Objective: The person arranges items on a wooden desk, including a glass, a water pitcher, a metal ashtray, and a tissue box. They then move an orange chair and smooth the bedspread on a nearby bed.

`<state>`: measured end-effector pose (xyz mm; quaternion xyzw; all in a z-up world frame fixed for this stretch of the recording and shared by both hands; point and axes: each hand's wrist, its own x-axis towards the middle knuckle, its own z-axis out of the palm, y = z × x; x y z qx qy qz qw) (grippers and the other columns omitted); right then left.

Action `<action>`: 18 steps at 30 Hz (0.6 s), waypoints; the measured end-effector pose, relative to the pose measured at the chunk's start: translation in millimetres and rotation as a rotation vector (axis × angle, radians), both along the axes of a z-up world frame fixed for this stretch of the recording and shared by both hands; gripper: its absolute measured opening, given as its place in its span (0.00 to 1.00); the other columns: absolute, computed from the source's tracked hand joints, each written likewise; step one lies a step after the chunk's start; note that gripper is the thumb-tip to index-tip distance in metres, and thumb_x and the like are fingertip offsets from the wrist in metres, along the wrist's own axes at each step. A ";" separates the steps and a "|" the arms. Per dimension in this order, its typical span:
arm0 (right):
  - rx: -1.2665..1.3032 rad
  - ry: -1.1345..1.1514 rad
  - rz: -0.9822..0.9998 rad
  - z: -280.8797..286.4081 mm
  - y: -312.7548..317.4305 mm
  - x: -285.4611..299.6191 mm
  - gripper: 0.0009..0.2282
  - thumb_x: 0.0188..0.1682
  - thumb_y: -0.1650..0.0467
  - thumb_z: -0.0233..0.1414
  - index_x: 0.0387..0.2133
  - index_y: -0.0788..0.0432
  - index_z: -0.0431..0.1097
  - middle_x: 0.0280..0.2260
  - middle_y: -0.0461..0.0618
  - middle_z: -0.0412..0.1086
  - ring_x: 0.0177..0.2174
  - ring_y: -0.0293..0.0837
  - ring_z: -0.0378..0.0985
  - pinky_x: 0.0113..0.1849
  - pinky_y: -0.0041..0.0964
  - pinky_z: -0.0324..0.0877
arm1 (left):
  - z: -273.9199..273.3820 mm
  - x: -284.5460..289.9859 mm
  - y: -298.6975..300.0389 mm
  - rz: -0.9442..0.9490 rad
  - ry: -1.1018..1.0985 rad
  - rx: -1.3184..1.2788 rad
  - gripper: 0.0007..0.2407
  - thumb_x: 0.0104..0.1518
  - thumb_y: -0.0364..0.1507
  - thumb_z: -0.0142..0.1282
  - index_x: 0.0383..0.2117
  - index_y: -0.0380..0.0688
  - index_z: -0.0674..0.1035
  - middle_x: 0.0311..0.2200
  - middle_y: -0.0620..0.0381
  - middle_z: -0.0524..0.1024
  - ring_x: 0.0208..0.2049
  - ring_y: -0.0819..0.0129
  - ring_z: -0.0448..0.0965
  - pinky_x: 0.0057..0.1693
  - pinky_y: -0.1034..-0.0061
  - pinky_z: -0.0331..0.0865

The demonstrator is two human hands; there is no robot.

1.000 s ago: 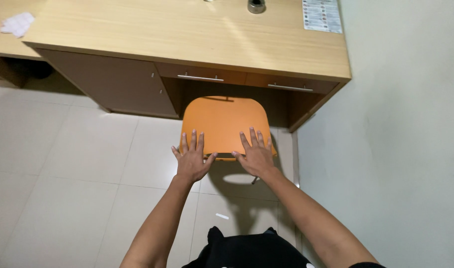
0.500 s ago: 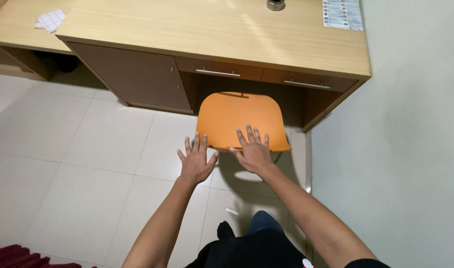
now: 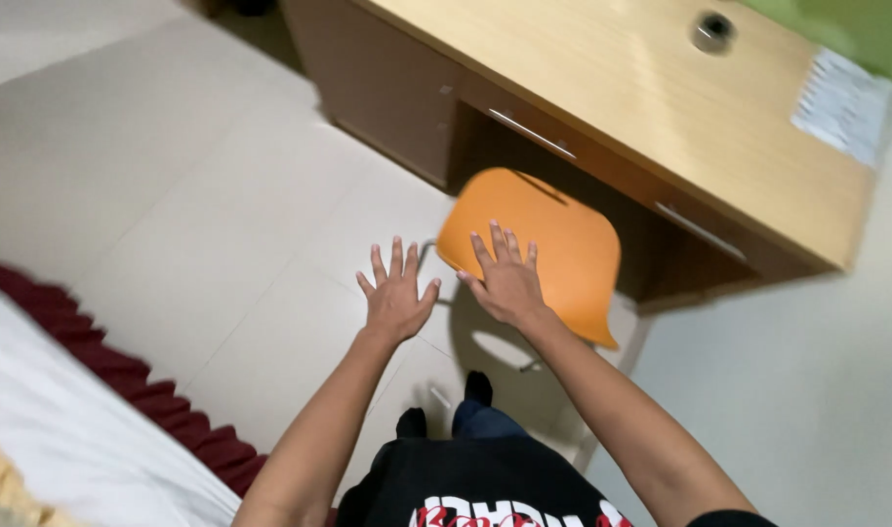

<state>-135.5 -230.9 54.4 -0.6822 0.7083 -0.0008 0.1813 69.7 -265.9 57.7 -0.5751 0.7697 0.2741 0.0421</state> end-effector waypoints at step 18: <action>-0.067 -0.035 0.722 -5.2 -93.0 135.0 0.35 0.54 0.47 0.35 0.72 0.48 0.42 0.72 0.59 0.34 0.69 0.61 0.37 0.62 0.72 0.34 | 20.8 116.5 66.7 0.770 -0.105 -0.044 0.34 0.61 0.47 0.45 0.72 0.48 0.50 0.74 0.47 0.36 0.73 0.38 0.27 0.68 0.28 0.30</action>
